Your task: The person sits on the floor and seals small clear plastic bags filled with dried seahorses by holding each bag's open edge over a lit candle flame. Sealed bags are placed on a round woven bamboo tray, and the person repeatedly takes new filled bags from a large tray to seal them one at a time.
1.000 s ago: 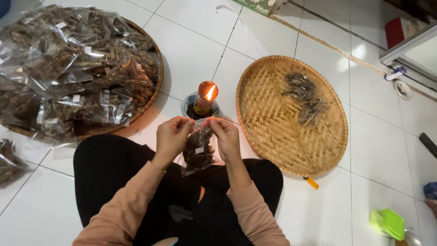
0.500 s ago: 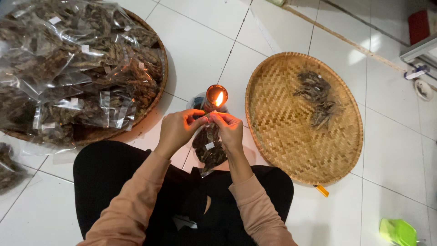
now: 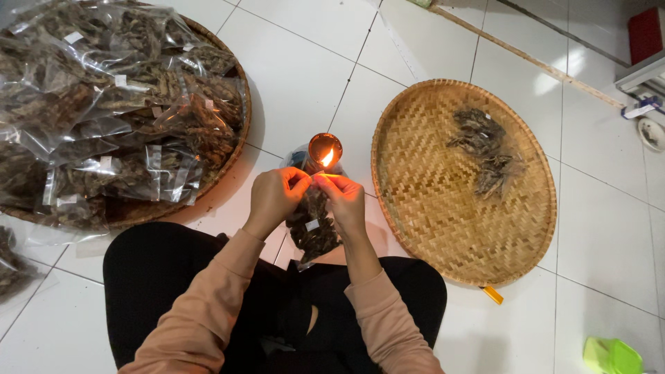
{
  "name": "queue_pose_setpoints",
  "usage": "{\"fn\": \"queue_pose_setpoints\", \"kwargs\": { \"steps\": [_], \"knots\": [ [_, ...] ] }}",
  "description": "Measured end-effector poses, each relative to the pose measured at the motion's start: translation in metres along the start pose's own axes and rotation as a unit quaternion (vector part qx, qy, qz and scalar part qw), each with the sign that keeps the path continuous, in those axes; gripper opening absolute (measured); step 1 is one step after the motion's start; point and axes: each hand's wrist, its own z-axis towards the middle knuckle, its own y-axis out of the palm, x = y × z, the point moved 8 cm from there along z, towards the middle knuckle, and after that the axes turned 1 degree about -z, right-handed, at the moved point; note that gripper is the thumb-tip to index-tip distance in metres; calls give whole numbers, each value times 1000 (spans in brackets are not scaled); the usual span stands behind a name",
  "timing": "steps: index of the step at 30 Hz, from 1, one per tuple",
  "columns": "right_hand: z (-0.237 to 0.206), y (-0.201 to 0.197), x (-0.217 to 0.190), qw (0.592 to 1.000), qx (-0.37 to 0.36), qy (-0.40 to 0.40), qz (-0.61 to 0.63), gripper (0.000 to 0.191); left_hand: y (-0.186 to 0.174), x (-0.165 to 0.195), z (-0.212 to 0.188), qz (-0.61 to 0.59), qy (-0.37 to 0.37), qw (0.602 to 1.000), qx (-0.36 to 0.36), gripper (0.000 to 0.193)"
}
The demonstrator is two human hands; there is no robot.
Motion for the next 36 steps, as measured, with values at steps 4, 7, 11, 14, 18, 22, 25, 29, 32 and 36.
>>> {"fn": "queue_pose_setpoints", "kwargs": {
  "steps": [4, 7, 11, 14, 18, 22, 25, 29, 32, 36],
  "knots": [
    [4, -2, 6, 999, -16, -6, 39, 14, 2, -4, 1, -2, -10, 1000, 1, 20],
    [7, -5, 12, 999, 0, -22, 31, 14, 3, -5, 1, 3, -1, 1000, 3, 21],
    [8, -9, 18, 998, 42, -34, 23, 13, 8, -13, 4, -21, -34, 999, -19, 23],
    [9, -11, 18, 997, 60, -32, 29, 11, 9, -15, 6, -34, -46, 998, -25, 23],
    [9, -11, 14, 996, 75, -29, 30, 11, 10, -15, 9, -44, -48, 998, -22, 24],
    [8, -14, 16, 995, 97, 4, 34, 11, 13, -17, 9, -49, -63, 997, -23, 24],
    [9, -15, 17, 994, 95, 6, 45, 11, 13, -16, 10, -45, -57, 997, -17, 24],
    [13, -15, 16, 995, 85, -29, 45, 11, 15, -16, 12, -40, -58, 997, -20, 24],
    [14, -17, 17, 994, 89, -28, 50, 11, 16, -17, 13, -40, -56, 997, -21, 24],
    [14, -20, 19, 993, 106, -10, 42, 11, 16, -14, 15, -31, -36, 999, -16, 25]
  ]
}}
